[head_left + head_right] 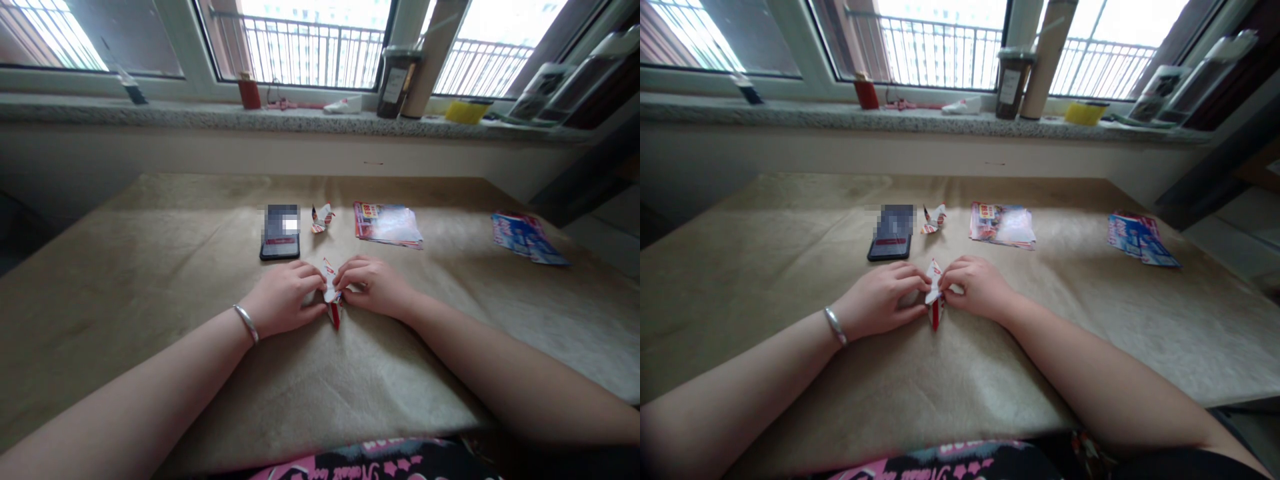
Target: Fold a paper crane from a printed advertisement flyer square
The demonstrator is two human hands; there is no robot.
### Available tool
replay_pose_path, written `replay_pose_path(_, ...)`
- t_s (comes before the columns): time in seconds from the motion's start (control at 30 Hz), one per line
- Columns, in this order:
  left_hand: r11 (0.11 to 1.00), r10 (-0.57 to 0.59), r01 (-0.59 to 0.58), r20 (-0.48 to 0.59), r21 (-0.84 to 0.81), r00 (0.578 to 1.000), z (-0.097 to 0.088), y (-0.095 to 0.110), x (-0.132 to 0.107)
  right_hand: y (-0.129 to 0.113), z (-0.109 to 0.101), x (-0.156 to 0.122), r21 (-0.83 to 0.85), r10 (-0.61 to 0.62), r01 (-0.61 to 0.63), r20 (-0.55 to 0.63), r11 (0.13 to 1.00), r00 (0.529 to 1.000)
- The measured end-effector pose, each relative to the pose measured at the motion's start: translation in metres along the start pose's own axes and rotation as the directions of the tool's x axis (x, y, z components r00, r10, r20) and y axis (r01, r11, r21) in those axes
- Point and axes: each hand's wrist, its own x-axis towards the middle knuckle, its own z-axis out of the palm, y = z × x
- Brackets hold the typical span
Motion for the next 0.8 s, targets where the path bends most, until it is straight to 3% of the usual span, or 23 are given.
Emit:
replay_pose_path(0.2, 0.991, 0.040, -0.040, 0.006, 0.126, 0.999, 0.003, 0.001, 0.003, -0.002, 0.002, 0.001, 0.015, 0.017, -0.016, -0.032, 1.000, 0.999)
replay_pose_path(0.4, 0.969, 0.054, -0.062, 0.042, 0.238, 0.998, 0.003, 0.002, 0.003, -0.008, 0.000, 0.002, -0.145, -0.010, 0.016, 0.039, 0.989, 0.999)
replay_pose_path(0.8, 0.975, 0.015, -0.019, 0.020, 0.223, 1.000, 0.007, -0.001, 0.003, -0.015, -0.002, 0.002, -0.360, -0.081, 0.095, 0.054, 0.928, 0.995)
